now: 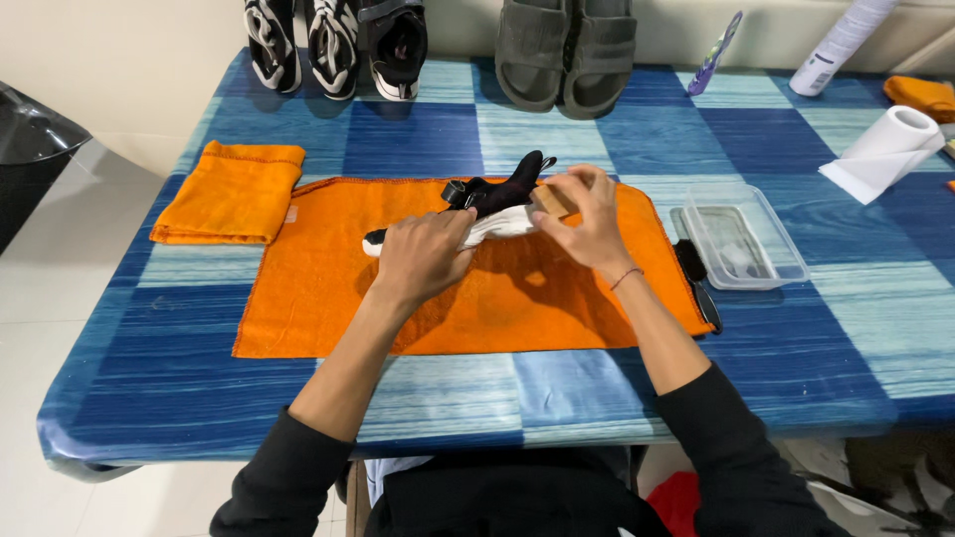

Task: The person scrubs the white sole of a black sneaker with a small rectangular sponge. They repeatedly dip the sponge into a plastic container of liquid and continue scrubbing the shoe's sole and side edges.

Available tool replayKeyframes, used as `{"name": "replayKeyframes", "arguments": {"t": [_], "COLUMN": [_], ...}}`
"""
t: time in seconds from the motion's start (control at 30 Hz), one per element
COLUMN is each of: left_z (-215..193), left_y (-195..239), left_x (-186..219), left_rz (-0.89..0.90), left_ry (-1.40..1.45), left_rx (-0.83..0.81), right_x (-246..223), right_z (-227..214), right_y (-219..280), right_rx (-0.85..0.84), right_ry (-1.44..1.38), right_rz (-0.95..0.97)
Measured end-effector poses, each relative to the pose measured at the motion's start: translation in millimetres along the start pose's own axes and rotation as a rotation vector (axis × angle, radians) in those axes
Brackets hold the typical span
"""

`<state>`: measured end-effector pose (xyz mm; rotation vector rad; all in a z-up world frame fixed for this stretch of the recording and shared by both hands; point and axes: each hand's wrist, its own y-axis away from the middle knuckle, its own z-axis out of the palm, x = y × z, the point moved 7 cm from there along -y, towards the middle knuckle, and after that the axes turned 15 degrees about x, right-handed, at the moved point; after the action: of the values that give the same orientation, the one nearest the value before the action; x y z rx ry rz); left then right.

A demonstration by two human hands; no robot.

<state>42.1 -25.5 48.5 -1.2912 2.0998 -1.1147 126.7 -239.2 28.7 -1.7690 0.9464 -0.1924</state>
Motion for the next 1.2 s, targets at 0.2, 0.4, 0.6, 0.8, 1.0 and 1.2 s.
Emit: {"name": "replayKeyframes", "arguments": {"t": [0.2,0.4,0.6,0.8,1.0,1.2], "left_z": [-3,-2,-2,0,2,7], "left_y": [0,1,2,4,6,9], "left_x": [1,-1,-1,-3,-4,-6], "left_rz": [-0.004,-0.015,-0.027,-0.037,-0.039,-0.025], "left_ry": [0.006,0.01,0.018,0.002,0.009,0.023], "left_rx": [-0.004,-0.007,0.008,-0.004,0.002,-0.003], "right_x": [16,18,24,61,75,74], "right_z": [-4,-31,-59,-52,-41,-50], "right_y": [2,-11,-17,4,13,11], "right_rx": [-0.237,-0.287,-0.468,-0.587,-0.626,-0.691], "right_ry": [-0.149,0.016,0.414,0.67,0.699,0.675], "right_rz": [0.404,0.458,0.585,0.505,0.545,0.531]}}
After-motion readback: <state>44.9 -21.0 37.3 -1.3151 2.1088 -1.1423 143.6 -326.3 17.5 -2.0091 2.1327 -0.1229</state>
